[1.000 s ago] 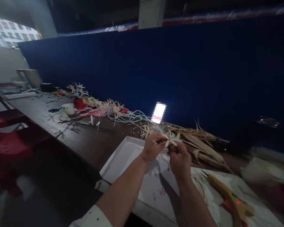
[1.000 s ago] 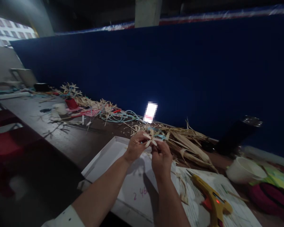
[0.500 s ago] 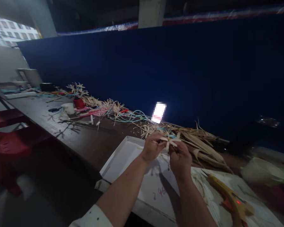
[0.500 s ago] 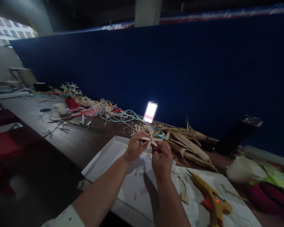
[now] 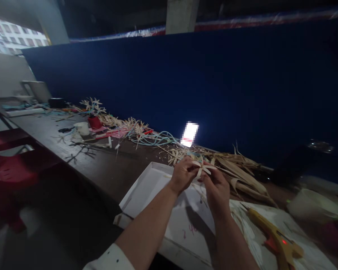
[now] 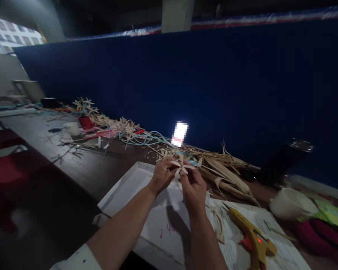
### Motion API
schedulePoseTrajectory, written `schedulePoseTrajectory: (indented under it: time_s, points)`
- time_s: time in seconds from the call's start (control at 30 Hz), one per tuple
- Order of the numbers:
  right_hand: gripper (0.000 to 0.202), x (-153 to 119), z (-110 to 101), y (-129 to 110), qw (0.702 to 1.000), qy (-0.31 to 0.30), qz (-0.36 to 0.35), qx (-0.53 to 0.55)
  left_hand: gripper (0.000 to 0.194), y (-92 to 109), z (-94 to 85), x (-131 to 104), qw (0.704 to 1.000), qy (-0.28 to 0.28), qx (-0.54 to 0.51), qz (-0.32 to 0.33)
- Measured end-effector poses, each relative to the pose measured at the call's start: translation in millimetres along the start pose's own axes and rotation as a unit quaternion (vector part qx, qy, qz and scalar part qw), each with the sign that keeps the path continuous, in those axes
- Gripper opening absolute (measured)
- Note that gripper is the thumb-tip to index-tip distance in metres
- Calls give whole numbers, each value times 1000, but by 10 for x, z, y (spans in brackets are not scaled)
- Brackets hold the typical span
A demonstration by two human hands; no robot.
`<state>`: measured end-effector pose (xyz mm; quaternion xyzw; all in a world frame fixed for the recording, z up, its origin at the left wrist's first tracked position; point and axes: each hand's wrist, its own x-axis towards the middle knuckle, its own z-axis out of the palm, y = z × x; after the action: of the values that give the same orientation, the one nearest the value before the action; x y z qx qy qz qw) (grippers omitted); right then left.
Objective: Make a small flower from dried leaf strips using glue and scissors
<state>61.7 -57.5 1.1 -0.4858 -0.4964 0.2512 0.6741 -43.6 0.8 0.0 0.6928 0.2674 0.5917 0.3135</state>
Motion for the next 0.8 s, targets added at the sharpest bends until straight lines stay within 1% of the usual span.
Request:
schedulePoseTrajectory:
  time_s: [0.07,0.17,0.27,0.37,0.4,0.47,0.57,0.6,0.67,0.73,0.8]
  points:
    - [41,10,10,-7,1000,9,14,12,10,-5,19,-1,1000,-9,-9,-9]
    - [48,18,29,-17,999,23,26,16,14,4,22,4,999,-37,-14,-15]
    - [49,27,33,-11,999,45,24,17,16,49,-3,14,997,-74,-6,-20]
    - [45,52,-3,26,997,78,17,-11,15,109,-24,11,994,-107,-7,-34]
    - [43,64,-22,44,996,88,19,-19,16,124,-26,7,992,-114,-25,-47]
    - [39,88,-60,81,994,103,25,-28,23,140,-26,-3,984,-123,-95,-86]
    - [38,110,-92,118,993,109,30,-38,37,132,-44,-2,954,-131,-215,-159]
    - [37,111,-92,122,993,104,29,-38,39,124,-58,5,946,-125,-238,-182]
    - [36,106,-80,118,995,85,30,-36,38,107,-95,25,937,-84,-259,-217]
    - [33,95,-61,110,996,71,35,-36,42,94,-131,48,933,-22,-273,-233]
    - [32,86,-46,111,997,62,39,-38,49,87,-149,66,930,9,-274,-247]
